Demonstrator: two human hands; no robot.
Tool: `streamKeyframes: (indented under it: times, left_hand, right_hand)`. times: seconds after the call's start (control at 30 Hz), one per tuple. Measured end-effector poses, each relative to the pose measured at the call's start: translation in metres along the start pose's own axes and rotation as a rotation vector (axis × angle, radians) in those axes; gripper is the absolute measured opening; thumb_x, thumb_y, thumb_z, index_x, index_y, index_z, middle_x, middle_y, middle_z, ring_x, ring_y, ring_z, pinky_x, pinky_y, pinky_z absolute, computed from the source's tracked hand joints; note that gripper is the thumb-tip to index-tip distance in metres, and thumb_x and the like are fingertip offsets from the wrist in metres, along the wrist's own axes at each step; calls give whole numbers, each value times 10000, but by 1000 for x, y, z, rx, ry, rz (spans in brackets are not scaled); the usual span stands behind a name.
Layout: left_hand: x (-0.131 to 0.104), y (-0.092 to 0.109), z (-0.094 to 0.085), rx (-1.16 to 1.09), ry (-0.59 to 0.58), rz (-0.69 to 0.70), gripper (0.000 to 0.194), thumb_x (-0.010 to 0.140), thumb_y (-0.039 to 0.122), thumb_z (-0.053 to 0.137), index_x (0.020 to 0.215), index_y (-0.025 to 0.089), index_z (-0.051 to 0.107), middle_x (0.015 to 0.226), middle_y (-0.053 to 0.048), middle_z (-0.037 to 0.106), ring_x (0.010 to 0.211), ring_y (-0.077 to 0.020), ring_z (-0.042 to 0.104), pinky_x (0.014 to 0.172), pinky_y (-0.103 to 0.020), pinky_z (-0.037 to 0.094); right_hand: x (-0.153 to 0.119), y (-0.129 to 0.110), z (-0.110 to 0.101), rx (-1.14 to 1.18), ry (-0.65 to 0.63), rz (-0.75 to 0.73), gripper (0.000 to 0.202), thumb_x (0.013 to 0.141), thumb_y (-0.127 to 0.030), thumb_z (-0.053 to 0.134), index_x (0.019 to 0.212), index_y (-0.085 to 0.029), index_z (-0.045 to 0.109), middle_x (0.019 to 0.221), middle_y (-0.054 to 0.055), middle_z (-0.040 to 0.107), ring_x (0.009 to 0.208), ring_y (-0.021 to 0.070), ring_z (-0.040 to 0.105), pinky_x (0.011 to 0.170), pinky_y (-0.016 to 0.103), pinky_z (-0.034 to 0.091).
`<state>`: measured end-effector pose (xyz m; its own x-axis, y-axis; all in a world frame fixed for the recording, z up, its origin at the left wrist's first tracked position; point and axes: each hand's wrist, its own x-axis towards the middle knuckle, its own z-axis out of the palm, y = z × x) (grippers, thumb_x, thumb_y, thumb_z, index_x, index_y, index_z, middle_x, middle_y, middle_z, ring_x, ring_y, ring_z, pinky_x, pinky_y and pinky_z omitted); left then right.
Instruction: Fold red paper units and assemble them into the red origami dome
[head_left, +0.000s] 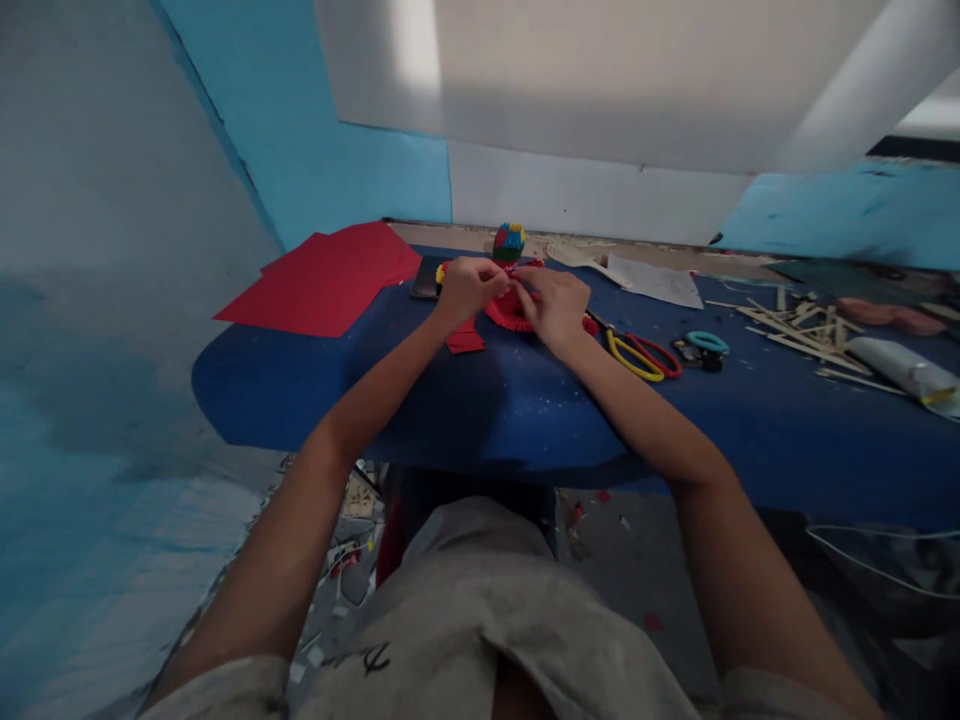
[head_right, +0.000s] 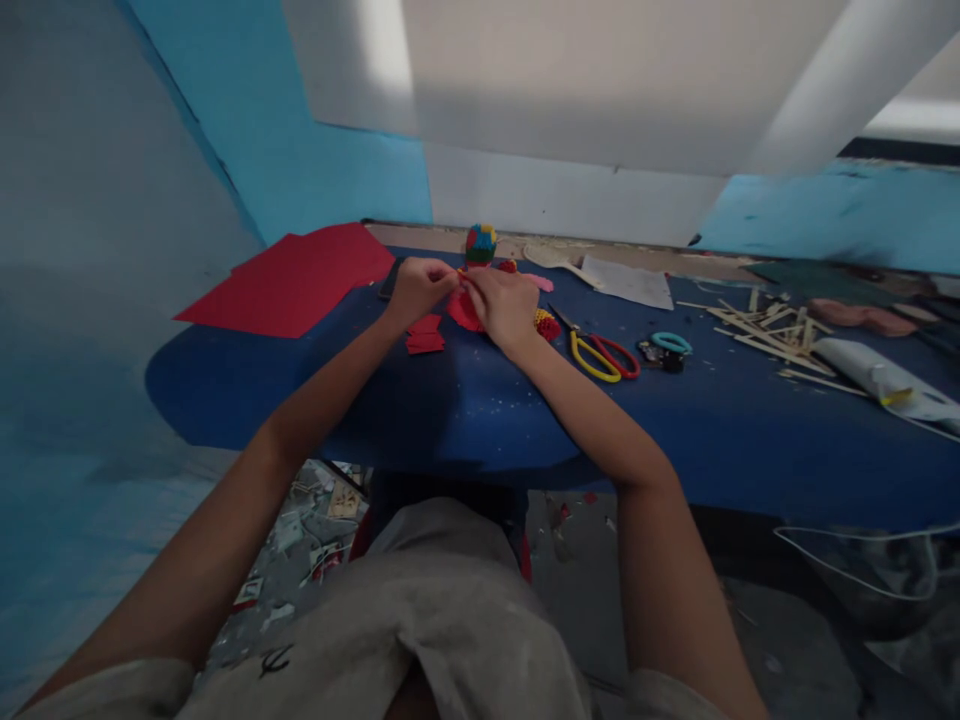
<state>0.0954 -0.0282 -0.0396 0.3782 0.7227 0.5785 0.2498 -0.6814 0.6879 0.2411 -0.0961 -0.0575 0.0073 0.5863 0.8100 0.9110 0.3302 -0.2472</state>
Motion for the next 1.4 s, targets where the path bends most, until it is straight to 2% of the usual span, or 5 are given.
streamKeyframes:
  times: [0.2,0.67,1.07,1.27,1.4]
  left_hand:
    - [6,-4,-2,-238,-45,-232,217,821,186,496,686,136,658,638,-26,687,572,-98,601,520,-179,439]
    - [2,4,-15,-382,-377,-186,185,899,261,536,758,164,606,638,8,579,503,-72,454,487,-219,314]
    - [-1,-6,-11,89,-293,399,313,924,392,481,824,166,673,672,-9,610,648,-124,531,620,-263,346]
    - [4,-18,-5,189,-367,394,307,949,320,426,765,177,626,700,-28,609,673,-144,551,667,-265,368]
    - [5,-27,-1,313,-413,369,259,893,345,537,1023,156,657,941,-77,692,883,-183,623,790,-267,427]
  right_hand:
    - [0,0,-4,-66,-173,-214,325,888,-271,523,1165,-208,681,1258,95,675,1065,288,665,914,464,497]
    - [5,15,3,520,-64,71,222,806,-443,651,909,-250,688,898,28,744,774,184,681,738,349,547]
    - [8,23,-5,370,-63,-4,153,849,-385,626,836,-248,692,900,47,730,853,205,658,785,364,507]
    - [10,29,-5,427,-215,61,143,785,-350,676,766,-209,690,756,20,717,668,157,610,649,306,479]
    - [11,43,-1,405,-212,111,202,771,-397,684,755,-195,682,679,13,679,602,145,578,598,301,471]
